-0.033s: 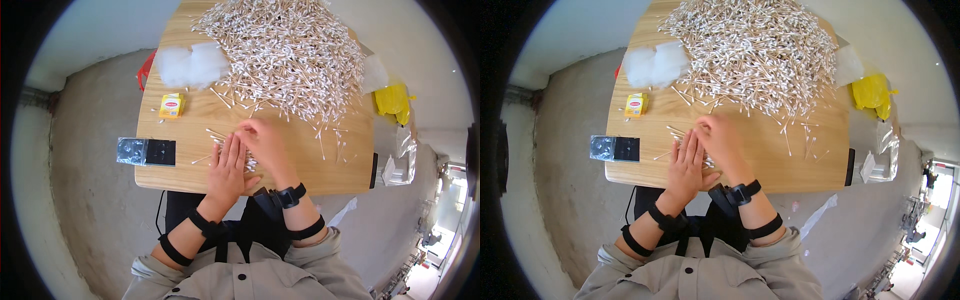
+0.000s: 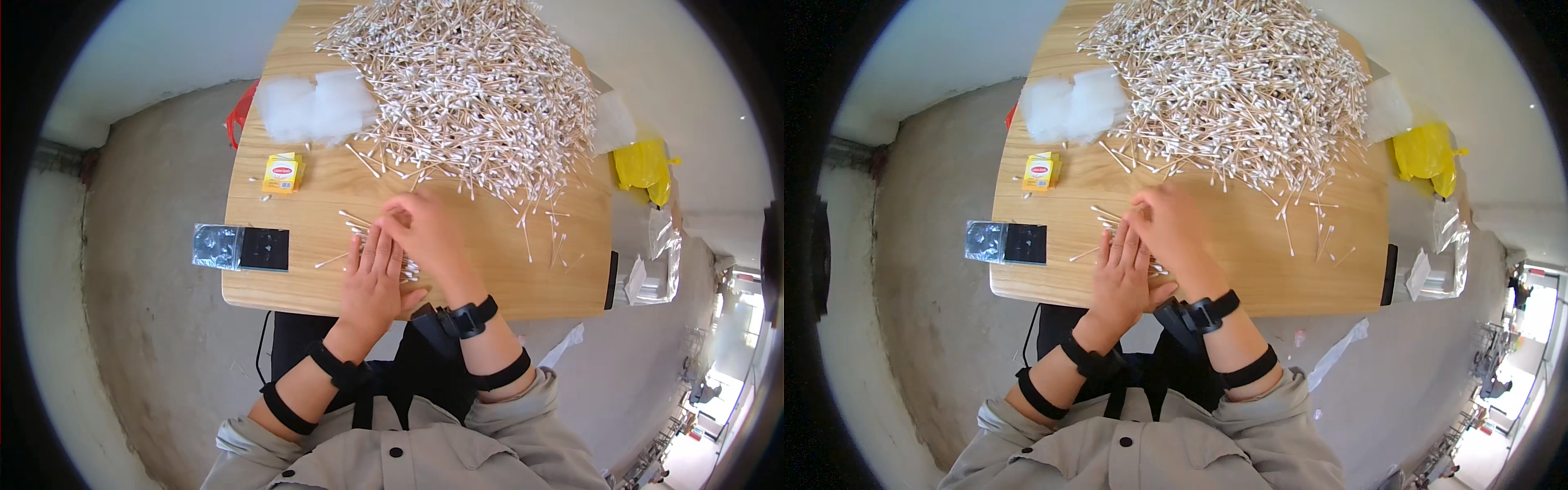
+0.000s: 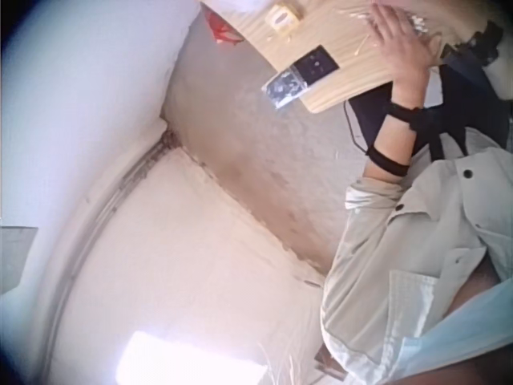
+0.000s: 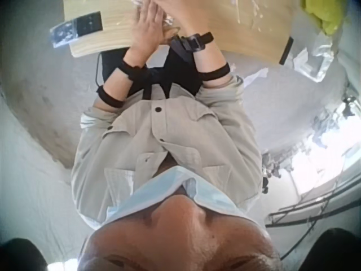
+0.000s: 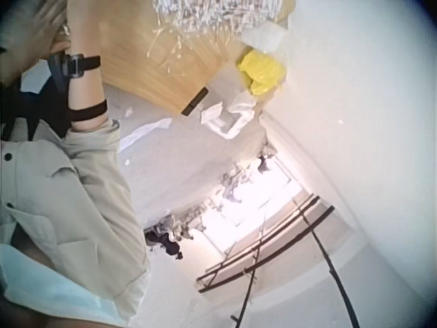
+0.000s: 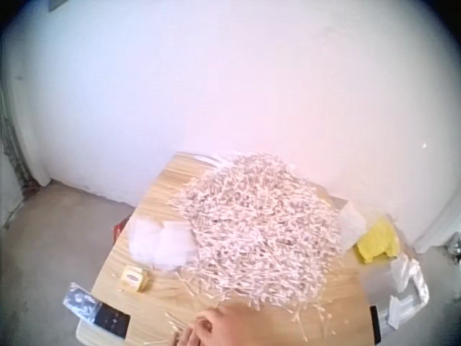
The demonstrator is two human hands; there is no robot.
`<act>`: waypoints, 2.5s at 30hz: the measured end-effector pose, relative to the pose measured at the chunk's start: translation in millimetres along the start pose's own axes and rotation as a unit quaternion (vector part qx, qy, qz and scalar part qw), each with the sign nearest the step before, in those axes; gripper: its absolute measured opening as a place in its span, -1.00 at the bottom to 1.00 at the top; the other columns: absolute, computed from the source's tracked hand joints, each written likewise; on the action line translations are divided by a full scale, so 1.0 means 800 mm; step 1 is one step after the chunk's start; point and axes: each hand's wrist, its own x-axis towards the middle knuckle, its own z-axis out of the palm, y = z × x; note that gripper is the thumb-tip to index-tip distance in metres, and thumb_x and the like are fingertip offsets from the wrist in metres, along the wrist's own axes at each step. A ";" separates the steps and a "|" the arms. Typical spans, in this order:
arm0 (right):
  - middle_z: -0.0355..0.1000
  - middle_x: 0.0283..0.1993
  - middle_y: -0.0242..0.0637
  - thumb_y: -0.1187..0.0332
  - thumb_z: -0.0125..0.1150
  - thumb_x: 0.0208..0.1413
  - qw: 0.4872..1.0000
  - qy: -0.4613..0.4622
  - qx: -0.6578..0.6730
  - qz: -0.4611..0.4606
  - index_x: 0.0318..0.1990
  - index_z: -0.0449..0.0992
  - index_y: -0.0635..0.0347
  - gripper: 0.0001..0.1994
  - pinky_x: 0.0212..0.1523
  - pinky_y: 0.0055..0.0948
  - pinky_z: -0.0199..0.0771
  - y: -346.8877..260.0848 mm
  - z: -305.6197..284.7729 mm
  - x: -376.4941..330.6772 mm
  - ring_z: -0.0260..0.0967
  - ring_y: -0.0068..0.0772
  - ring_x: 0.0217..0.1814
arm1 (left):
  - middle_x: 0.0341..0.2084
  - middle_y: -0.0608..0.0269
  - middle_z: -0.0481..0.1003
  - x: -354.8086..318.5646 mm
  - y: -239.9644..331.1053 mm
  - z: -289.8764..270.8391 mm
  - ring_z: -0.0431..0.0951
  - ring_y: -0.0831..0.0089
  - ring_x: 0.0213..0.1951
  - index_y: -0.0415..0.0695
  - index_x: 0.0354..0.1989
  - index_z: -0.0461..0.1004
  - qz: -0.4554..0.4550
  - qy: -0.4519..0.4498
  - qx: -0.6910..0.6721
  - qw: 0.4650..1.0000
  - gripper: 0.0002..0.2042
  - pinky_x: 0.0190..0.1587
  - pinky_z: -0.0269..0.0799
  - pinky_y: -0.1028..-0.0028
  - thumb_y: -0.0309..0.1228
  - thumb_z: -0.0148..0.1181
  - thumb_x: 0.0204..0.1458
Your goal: Sorting and arranging cotton swabs into organized groups on a wooden desk.
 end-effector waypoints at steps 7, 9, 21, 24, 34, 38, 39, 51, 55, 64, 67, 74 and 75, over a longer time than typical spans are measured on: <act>0.39 -0.36 -0.26 0.30 0.30 -0.08 0.983 -0.110 -0.142 -0.030 -0.35 0.55 0.13 -0.84 -0.28 -0.28 0.42 -0.014 0.049 0.040 0.40 -0.21 -0.32 | 0.13 -0.06 0.27 -0.001 -0.002 -0.013 0.12 -0.04 0.29 -0.29 0.14 0.29 0.041 -0.060 -0.005 0.997 -0.41 0.35 -0.11 0.02 -0.26 0.14 -0.11; 0.39 -0.36 -0.26 0.31 0.29 -0.07 0.997 -0.060 -0.039 -0.036 -0.37 0.56 0.13 -0.86 -0.28 -0.32 0.42 -0.011 0.047 0.046 0.41 -0.25 -0.32 | 0.17 -0.08 0.23 0.000 -0.001 -0.004 0.11 -0.02 0.30 -0.28 0.18 0.24 0.019 -0.018 -0.005 1.000 -0.37 0.35 -0.12 0.03 -0.29 0.16 -0.12; 0.41 -0.29 -0.28 0.35 0.15 0.15 0.996 -0.065 -0.039 -0.039 -0.18 0.56 0.16 -0.84 -0.22 -0.42 0.40 0.041 -0.043 -0.011 0.40 -0.37 -0.26 | 0.35 -0.05 0.00 -0.005 0.004 -0.029 -0.03 0.11 0.38 -0.30 0.31 0.05 -0.032 -0.038 -0.009 0.999 0.09 0.36 -0.15 0.07 0.06 0.41 -0.40; 0.41 -0.24 -0.28 0.35 0.05 0.23 0.996 0.043 0.072 -0.004 -0.15 0.55 0.19 -0.82 -0.19 -0.43 0.38 0.043 -0.040 -0.031 0.38 -0.43 -0.22 | 0.35 -0.02 -0.01 0.004 0.005 -0.024 -0.06 0.16 0.40 -0.29 0.33 0.02 -0.007 -0.055 -0.010 0.998 0.11 0.38 -0.18 0.13 0.09 0.40 -0.41; 0.35 -0.11 -0.24 0.37 -0.13 0.31 0.940 0.266 0.189 0.099 -0.03 0.43 0.32 -0.75 0.06 -0.44 0.30 0.044 -0.017 -0.093 0.32 -0.38 -0.06 | 0.36 -0.05 -0.03 0.048 -0.010 -0.006 -0.05 0.15 0.40 -0.30 0.35 -0.06 0.004 -0.050 0.031 0.998 0.16 0.37 -0.12 0.12 0.15 0.36 -0.39; 0.31 -0.08 -0.21 0.40 -0.02 0.25 0.943 0.271 0.175 0.079 0.00 0.41 0.30 -0.76 0.06 -0.41 0.29 0.043 -0.017 -0.103 0.30 -0.29 -0.01 | 0.36 -0.07 -0.03 0.027 -0.004 -0.014 -0.05 0.13 0.40 -0.30 0.34 -0.04 0.020 -0.058 0.025 0.998 0.15 0.36 -0.12 0.11 0.16 0.35 -0.40; 0.30 -0.11 -0.20 0.42 0.07 0.17 0.965 0.234 0.095 0.066 -0.03 0.43 0.28 -0.76 0.03 -0.38 0.30 0.039 -0.024 -0.106 0.30 -0.26 -0.03 | 0.36 -0.07 -0.03 0.020 -0.002 -0.017 -0.05 0.12 0.40 -0.30 0.34 -0.03 0.018 -0.068 0.025 0.997 0.15 0.36 -0.11 0.10 0.16 0.35 -0.41; 0.33 -0.34 -0.23 0.47 0.29 -0.08 0.996 0.065 -0.050 0.038 -0.37 0.50 0.17 -0.89 -0.26 -0.28 0.36 0.046 -0.049 -0.129 0.34 -0.16 -0.28 | 0.36 -0.10 -0.03 0.021 0.002 -0.024 -0.04 0.06 0.39 -0.32 0.33 -0.01 0.019 -0.077 0.037 0.996 0.15 0.35 -0.12 0.06 0.18 0.33 -0.41; 0.32 -0.31 -0.22 0.49 0.25 0.02 0.993 0.021 -0.088 0.079 -0.33 0.49 0.25 -0.92 -0.26 -0.43 0.45 0.056 -0.071 -0.133 0.41 -0.31 -0.29 | 0.35 -0.10 -0.02 0.019 -0.005 -0.018 -0.03 0.08 0.39 -0.31 0.33 0.00 0.024 -0.063 0.046 0.997 0.11 0.34 -0.14 0.02 0.20 0.28 -0.35; 0.36 -0.33 -0.23 0.42 0.26 0.03 0.993 0.115 -0.016 0.006 -0.32 0.50 0.22 -0.89 -0.26 -0.40 0.44 0.054 -0.060 -0.065 0.41 -0.29 -0.31 | 0.36 -0.09 -0.05 -0.006 -0.006 -0.026 -0.08 0.08 0.40 -0.21 0.35 0.02 0.032 -0.081 0.025 0.996 0.05 0.35 -0.17 0.00 0.18 0.26 -0.29; 0.38 -0.32 -0.23 0.44 0.24 0.03 0.994 0.082 -0.066 0.022 -0.29 0.53 0.18 -0.91 -0.28 -0.39 0.44 0.048 -0.030 -0.029 0.41 -0.28 -0.33 | 0.37 -0.11 -0.07 -0.005 -0.003 -0.041 -0.13 0.06 0.41 -0.16 0.37 0.01 0.025 -0.098 0.006 0.995 0.04 0.36 -0.20 0.01 0.11 0.31 -0.30; 0.38 -0.30 -0.24 0.46 0.22 0.03 0.996 0.027 -0.025 -0.080 -0.26 0.56 0.12 -0.89 -0.29 -0.35 0.42 0.046 -0.025 -0.031 0.41 -0.26 -0.31 | 0.08 -0.07 0.27 -0.034 -0.051 -0.083 0.26 0.02 0.12 -0.20 0.15 0.26 -0.092 0.045 -0.042 0.994 -0.38 0.17 0.16 0.13 -0.41 0.32 -0.15; 0.37 -0.30 -0.24 0.47 0.22 0.02 0.996 0.070 0.018 -0.059 -0.27 0.56 0.12 -0.90 -0.28 -0.36 0.41 0.043 -0.020 -0.035 0.40 -0.25 -0.29 | -0.05 -0.01 0.30 -0.039 -0.059 -0.088 0.30 0.05 0.00 -0.18 0.02 0.33 -0.094 0.057 -0.045 0.993 -0.52 0.06 0.22 0.16 -0.47 0.29 -0.15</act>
